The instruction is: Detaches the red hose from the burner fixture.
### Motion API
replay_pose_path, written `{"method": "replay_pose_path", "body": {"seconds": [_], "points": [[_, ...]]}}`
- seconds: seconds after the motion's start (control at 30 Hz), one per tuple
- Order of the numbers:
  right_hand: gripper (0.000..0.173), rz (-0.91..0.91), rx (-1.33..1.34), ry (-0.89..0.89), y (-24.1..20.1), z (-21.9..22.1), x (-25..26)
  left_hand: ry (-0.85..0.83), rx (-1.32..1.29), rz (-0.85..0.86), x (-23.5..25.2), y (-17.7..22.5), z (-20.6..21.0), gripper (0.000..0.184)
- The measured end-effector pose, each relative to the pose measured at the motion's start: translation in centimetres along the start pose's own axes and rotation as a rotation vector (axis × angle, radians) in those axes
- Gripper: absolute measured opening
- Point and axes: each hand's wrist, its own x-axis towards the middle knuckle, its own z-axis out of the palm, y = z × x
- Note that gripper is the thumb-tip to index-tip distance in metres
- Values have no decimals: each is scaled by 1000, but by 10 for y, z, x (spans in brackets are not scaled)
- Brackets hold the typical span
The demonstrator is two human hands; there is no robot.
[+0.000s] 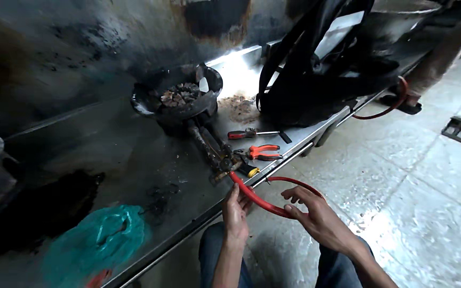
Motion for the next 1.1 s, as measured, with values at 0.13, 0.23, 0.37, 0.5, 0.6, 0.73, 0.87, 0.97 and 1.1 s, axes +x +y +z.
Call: {"method": "replay_pose_path", "body": {"seconds": [0.13,0.23,0.37,0.5,0.6,0.73,0.87,0.97,1.1], "points": [[38,45,26,-179,-2,6,-7,35,-22,-44,2,4,4,35],[36,40,-38,-197,-4,22,-9,31,-26,-74,4,5,3,37],[34,-12,-107,-70,-2,37,-12,11,-85,-144,5,11,2,39],[35,-31,-130,16,0,44,-15,-7,-204,-196,6,12,4,37],[37,-15,-22,-106,2,29,-10,-38,-242,-207,8,11,2,36],[39,-6,134,-1,12,5,12,-81,-216,-171,8,7,-1,35],[32,5,121,35,17,-7,44,-115,-302,-153,10,3,-1,32],[30,-2,-2,39,14,-18,83,-128,-422,-155,9,1,3,32],[30,42,-191,21,13,-28,155,-120,-446,-147,8,-2,6,33]]}}
